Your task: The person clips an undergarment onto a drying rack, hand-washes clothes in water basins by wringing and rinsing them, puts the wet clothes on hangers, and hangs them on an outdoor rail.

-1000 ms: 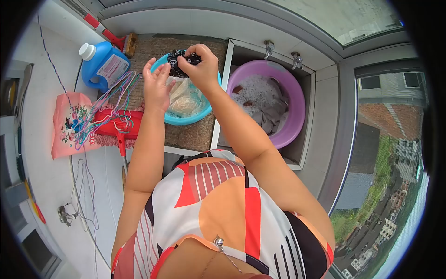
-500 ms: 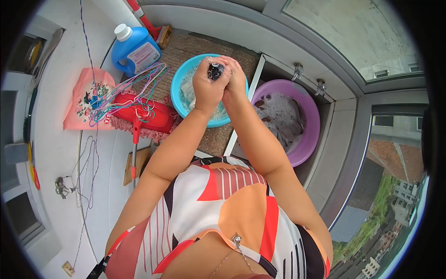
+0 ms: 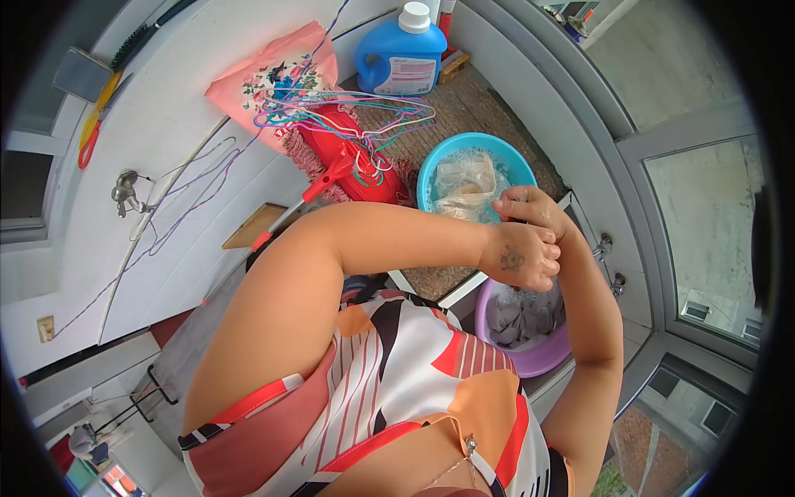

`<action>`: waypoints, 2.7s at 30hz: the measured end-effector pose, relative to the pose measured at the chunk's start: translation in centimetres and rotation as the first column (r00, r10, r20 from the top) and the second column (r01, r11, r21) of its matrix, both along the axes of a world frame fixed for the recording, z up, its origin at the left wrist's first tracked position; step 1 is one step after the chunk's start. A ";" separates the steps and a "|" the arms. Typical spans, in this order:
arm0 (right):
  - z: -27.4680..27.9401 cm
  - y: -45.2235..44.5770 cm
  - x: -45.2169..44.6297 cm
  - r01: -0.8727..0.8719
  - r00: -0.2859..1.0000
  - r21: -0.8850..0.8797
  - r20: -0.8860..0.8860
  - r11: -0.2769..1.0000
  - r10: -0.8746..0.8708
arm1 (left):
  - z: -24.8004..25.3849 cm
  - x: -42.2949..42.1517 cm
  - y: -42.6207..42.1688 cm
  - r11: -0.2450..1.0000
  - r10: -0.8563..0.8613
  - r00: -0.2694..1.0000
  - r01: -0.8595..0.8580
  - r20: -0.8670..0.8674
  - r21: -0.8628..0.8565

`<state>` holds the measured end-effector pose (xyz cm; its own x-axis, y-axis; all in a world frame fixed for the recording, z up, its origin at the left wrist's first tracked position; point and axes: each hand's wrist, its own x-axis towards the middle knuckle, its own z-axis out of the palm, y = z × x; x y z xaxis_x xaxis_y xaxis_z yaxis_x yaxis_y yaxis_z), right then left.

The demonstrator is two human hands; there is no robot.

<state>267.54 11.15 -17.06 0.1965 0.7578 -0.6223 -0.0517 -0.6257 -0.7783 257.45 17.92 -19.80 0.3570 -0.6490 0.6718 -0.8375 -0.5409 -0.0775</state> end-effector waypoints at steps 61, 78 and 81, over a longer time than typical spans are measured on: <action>3.0 11.2 -2.4 0.090 0.644 0.680 0.518 0.728 -0.563 | -1.8 -14.0 19.8 -0.238 -0.414 0.641 -0.761 -0.646 -0.603; 7.7 -8.7 -1.7 0.325 0.768 0.755 0.140 0.569 -0.625 | 1.9 -8.4 10.7 -0.446 -0.825 0.558 -0.737 -0.086 -0.508; 9.0 -10.0 -2.6 0.244 0.855 0.534 0.275 0.809 -0.439 | 3.4 -7.6 8.9 -0.058 -0.783 0.404 -0.804 -0.473 -0.591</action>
